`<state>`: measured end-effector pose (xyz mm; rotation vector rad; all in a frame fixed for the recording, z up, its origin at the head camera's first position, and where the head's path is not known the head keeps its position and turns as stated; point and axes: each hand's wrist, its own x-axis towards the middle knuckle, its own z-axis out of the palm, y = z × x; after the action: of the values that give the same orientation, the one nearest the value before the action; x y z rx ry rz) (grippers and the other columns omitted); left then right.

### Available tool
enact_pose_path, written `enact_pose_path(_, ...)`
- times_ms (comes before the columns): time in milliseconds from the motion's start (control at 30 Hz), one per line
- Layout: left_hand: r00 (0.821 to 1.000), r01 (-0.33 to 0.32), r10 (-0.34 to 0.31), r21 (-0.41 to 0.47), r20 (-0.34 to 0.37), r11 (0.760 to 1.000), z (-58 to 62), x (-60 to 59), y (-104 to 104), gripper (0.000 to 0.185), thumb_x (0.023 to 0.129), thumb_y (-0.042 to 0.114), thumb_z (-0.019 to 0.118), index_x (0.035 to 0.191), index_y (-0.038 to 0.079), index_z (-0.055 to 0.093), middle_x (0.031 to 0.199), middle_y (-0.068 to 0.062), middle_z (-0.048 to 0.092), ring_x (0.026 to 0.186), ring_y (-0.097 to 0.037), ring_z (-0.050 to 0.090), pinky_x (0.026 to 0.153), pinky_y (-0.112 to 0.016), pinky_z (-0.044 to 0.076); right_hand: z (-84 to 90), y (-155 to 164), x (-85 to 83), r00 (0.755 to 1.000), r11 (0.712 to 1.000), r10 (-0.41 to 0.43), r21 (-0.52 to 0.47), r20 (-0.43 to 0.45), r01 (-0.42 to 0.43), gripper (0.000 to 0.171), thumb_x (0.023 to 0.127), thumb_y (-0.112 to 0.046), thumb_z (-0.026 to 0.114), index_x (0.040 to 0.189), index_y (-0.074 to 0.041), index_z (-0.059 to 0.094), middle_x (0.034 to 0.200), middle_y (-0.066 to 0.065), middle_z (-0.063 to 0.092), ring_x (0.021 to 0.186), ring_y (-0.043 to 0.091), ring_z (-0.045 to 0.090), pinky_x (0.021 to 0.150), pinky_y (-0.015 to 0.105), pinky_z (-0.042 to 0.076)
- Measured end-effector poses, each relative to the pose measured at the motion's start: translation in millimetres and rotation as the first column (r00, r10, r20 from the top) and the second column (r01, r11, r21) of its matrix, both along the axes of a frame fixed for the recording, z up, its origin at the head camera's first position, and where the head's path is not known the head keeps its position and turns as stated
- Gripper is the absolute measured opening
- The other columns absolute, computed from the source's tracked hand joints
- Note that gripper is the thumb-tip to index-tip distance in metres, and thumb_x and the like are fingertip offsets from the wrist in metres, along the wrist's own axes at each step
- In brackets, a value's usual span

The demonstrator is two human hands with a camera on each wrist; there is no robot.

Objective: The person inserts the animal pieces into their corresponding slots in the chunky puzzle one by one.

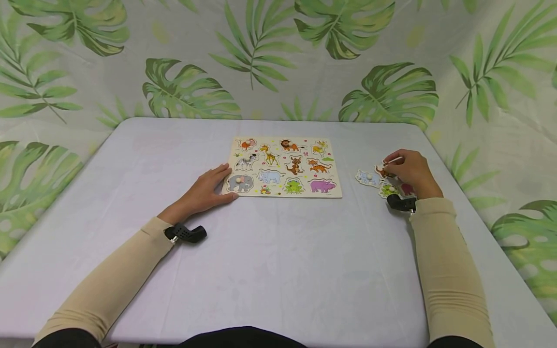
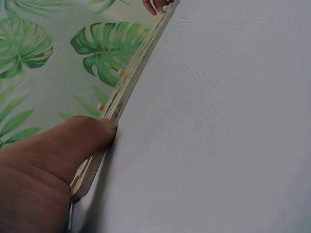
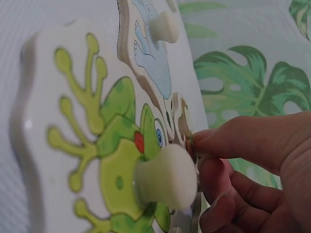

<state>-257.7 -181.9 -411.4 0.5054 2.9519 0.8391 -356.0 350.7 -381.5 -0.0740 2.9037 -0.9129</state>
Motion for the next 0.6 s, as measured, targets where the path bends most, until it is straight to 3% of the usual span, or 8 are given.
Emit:
enact_pose_path(367,1.0,-0.004,0.004,0.006,-0.007,1.0,-0.2,0.3,0.4,0.084,0.085,0.046,0.069,0.149,0.003,0.035,0.158,-0.01,0.025,0.146,-0.026,0.017,0.119,-0.044,0.012,8.8,-7.6,5.0,0.998,1.0,-0.001,0.001,-0.055,0.001,0.041,0.093,-0.032,0.063,0.121,-0.003,0.059,0.118,0.027,0.059,0.098,0.034,0.056,0.062,0.027,0.048)
enact_pose_path(600,1.0,-0.006,0.006,0.004,-0.007,1.0,-0.2,0.9,0.3,0.085,0.085,0.046,0.069,0.149,0.003,0.034,0.158,-0.01,0.024,0.146,-0.027,0.017,0.119,-0.045,0.012,11.3,-13.6,4.2,0.998,1.0,0.0,-0.002,-0.065,-0.001,0.043,0.093,-0.034,0.062,0.122,-0.003,0.058,0.119,0.027,0.058,0.104,0.036,0.053,0.072,0.035,0.044)
